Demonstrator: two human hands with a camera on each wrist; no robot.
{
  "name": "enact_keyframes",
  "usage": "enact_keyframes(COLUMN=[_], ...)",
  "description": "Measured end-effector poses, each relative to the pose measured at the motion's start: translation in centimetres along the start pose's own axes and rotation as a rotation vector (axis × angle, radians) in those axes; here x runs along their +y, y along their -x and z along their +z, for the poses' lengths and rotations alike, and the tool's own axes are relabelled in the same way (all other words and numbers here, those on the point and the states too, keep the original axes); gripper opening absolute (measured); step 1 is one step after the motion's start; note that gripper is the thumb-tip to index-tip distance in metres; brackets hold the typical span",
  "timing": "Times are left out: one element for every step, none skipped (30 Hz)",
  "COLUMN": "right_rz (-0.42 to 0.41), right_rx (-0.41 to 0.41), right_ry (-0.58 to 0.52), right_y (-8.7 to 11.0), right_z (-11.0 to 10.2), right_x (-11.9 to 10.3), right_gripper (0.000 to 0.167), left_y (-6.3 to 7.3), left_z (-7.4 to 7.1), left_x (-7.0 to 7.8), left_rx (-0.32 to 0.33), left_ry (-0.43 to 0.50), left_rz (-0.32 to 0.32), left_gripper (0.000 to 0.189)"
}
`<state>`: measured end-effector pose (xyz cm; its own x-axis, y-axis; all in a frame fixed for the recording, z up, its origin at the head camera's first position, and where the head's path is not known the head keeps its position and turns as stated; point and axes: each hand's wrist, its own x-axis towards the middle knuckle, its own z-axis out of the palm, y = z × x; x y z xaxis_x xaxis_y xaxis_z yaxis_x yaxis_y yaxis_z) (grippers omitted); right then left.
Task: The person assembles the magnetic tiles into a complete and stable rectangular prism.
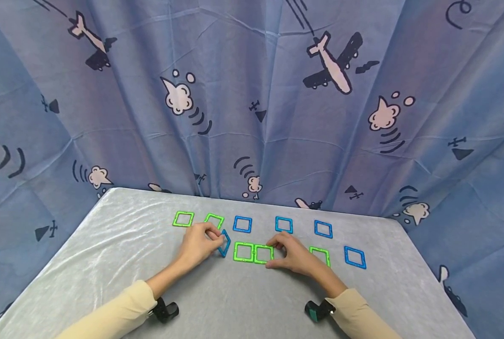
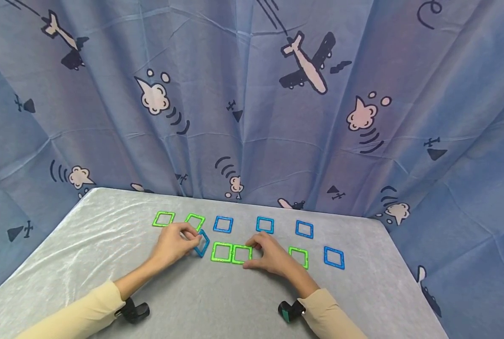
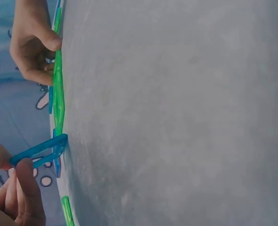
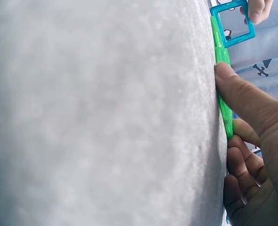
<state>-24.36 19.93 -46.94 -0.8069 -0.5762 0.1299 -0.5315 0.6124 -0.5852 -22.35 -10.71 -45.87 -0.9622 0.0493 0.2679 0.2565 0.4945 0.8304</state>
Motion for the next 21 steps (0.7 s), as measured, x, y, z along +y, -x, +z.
enact_keyframes(right_rz=[-0.001,-0.005,-0.009,-0.012,-0.015,-0.011,-0.011,-0.01,-0.01,-0.007,-0.005,-0.006,-0.007,-0.009,-0.009,-0.007,-0.008,-0.008,-0.004,0.0,0.004], right_rx=[-0.001,-0.001,0.0,0.0,0.0,-0.002,-0.004,-0.005,-0.006,-0.009,-0.009,-0.009,-0.008,-0.007,-0.006,-0.006,-0.005,-0.004,-0.005,-0.006,-0.007], right_ry=[-0.002,-0.004,-0.005,-0.005,-0.005,-0.009,-0.009,-0.01,-0.009,-0.01,-0.011,-0.013,-0.013,-0.013,-0.011,-0.009,-0.007,-0.005,-0.003,-0.002,-0.003], right_y=[0.0,0.01,0.01,0.02,0.01,-0.01,-0.01,-0.02,-0.01,-0.01,0.0,0.02,0.04,0.05,0.05,0.04,0.03,0.03,0.02,0.0,0.0], right_z=[-0.01,-0.03,-0.03,-0.02,-0.01,0.0,0.02,0.03,0.05,0.06,0.05,0.06,0.04,0.03,0.04,0.05,0.05,0.07,0.07,0.08,0.09], right_x=[-0.01,-0.03,-0.03,-0.03,-0.04,-0.07,-0.1,-0.12,-0.12,-0.14,-0.16,-0.14,-0.14,-0.1,-0.05,-0.01,0.05,0.09,0.08,0.11,0.12], right_gripper=[0.049,0.049,0.049,0.049,0.049,0.049,0.049,0.049,0.049,0.049,0.049,0.049,0.049,0.049,0.049,0.049,0.049,0.049,0.049,0.049,0.049], left_y=[0.0,-0.01,-0.01,-0.02,-0.02,-0.02,-0.02,-0.01,0.01,0.02,0.04,0.05,0.07,0.07,0.09,0.11,0.13,0.15,0.16,0.18,0.2], left_z=[0.05,0.12,0.16,0.21,0.23,0.27,0.31,0.34,0.36,0.39,0.41,0.45,0.47,0.51,0.54,0.57,0.6,0.63,0.67,0.71,0.74], left_x=[0.05,0.09,0.14,0.16,0.2,0.21,0.21,0.22,0.24,0.24,0.24,0.26,0.31,0.33,0.39,0.45,0.51,0.58,0.63,0.66,0.72], left_rx=[0.002,0.004,0.006,0.008,0.009,0.008,0.006,0.004,0.001,0.0,-0.003,-0.005,-0.006,-0.007,-0.009,-0.01,-0.012,-0.013,-0.014,-0.015,-0.017], left_ry=[-0.005,-0.012,-0.018,-0.023,-0.026,-0.025,-0.022,-0.018,-0.012,-0.009,-0.005,-0.003,0.0,0.002,0.004,0.006,0.009,0.011,0.015,0.016,0.019], left_rz=[0.004,0.01,0.011,0.014,0.013,0.012,0.011,0.008,0.004,0.003,0.002,0.002,0.003,0.006,0.008,0.009,0.008,0.007,0.006,0.002,-0.004], left_gripper=[0.013,0.013,0.013,0.013,0.013,0.013,0.013,0.012,0.012,0.012,0.012,0.012,0.012,0.012,0.012,0.013,0.013,0.013,0.013,0.013,0.012])
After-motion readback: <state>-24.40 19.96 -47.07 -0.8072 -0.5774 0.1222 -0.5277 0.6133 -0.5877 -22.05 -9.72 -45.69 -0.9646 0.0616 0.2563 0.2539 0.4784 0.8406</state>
